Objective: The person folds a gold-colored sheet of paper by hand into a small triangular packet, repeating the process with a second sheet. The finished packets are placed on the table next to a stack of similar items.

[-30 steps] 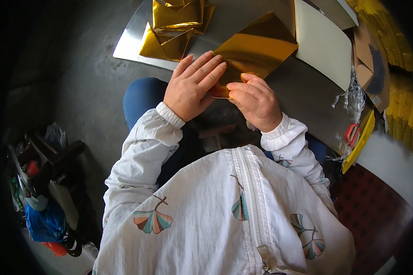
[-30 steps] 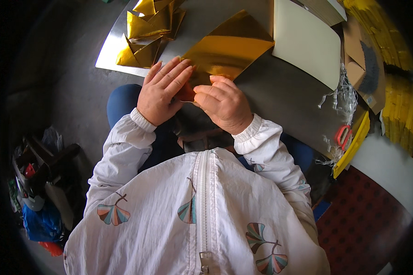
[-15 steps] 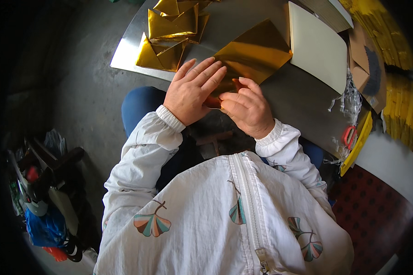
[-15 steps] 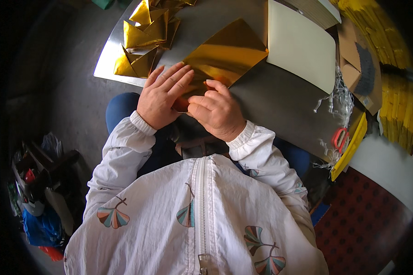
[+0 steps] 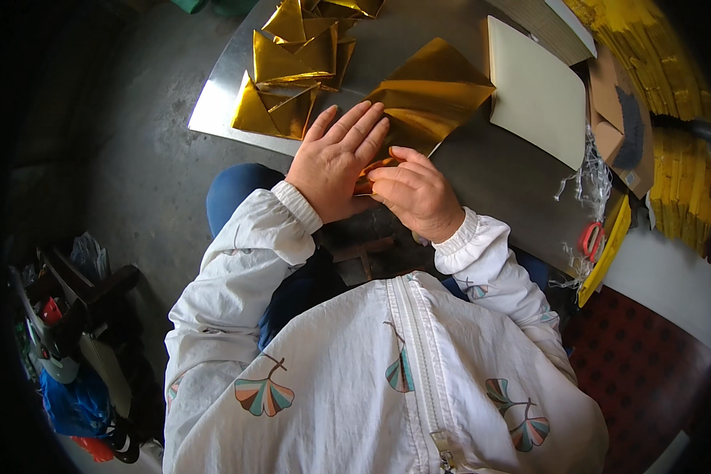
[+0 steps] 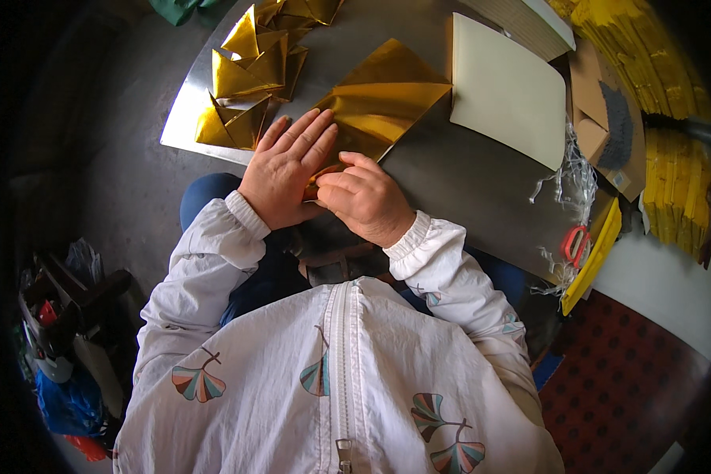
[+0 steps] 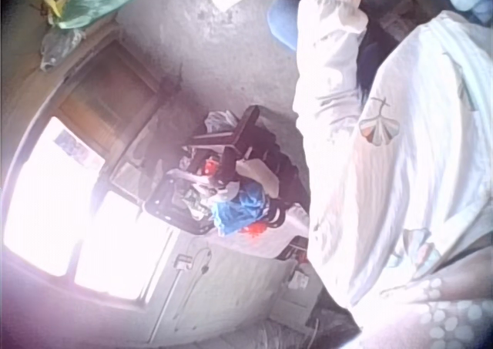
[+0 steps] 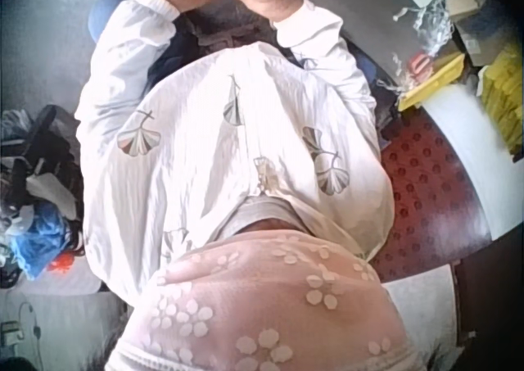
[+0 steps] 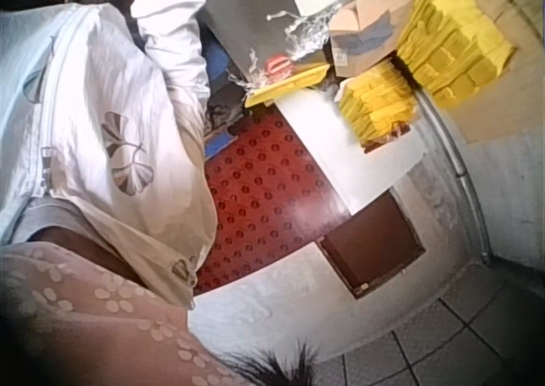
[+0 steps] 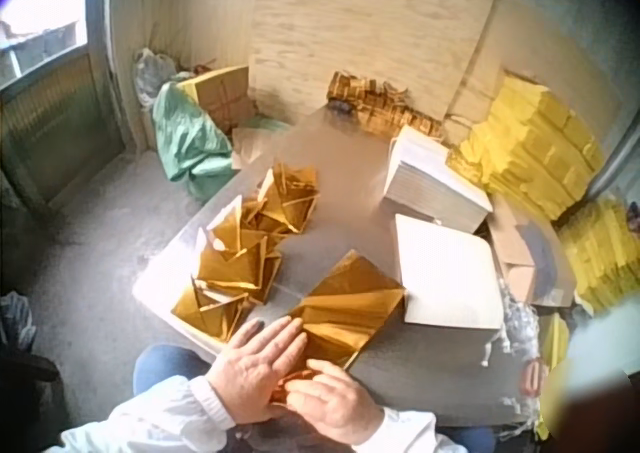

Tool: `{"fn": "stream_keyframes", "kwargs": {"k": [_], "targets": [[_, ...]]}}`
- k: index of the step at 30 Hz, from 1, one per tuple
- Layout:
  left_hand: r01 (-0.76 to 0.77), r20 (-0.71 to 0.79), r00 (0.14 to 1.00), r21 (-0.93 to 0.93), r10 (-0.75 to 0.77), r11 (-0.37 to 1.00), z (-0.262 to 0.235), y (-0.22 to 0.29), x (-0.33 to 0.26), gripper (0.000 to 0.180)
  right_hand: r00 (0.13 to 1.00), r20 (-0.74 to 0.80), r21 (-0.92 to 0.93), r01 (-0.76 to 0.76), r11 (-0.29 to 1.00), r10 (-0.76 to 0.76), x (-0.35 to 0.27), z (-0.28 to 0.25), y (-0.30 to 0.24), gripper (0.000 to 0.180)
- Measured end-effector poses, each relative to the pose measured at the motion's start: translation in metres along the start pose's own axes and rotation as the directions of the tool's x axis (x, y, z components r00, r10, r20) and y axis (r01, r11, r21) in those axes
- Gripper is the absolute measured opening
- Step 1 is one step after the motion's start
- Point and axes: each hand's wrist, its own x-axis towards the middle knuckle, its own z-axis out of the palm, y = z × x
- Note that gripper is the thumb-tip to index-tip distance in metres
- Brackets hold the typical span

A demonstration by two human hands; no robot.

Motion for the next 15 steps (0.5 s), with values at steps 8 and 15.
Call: {"fn": "stream_keyframes", "kwargs": {"k": [8,15], "targets": [[0.024,0.166,0.983,-0.542,0.079,0.840,-0.031,-0.025,0.009,0.086,1.000,-0.019,-0.046,-0.008,0.999,0.007,-0.002,-0.007,-0.001,0.010],[-0.031,0.015,0.999,-0.119,0.033,0.992,0.003,-0.013,0.048,0.059,1.000,0.010,-0.084,-0.004,0.996,0.004,-0.002,-0.010,-0.004,0.012]]}}
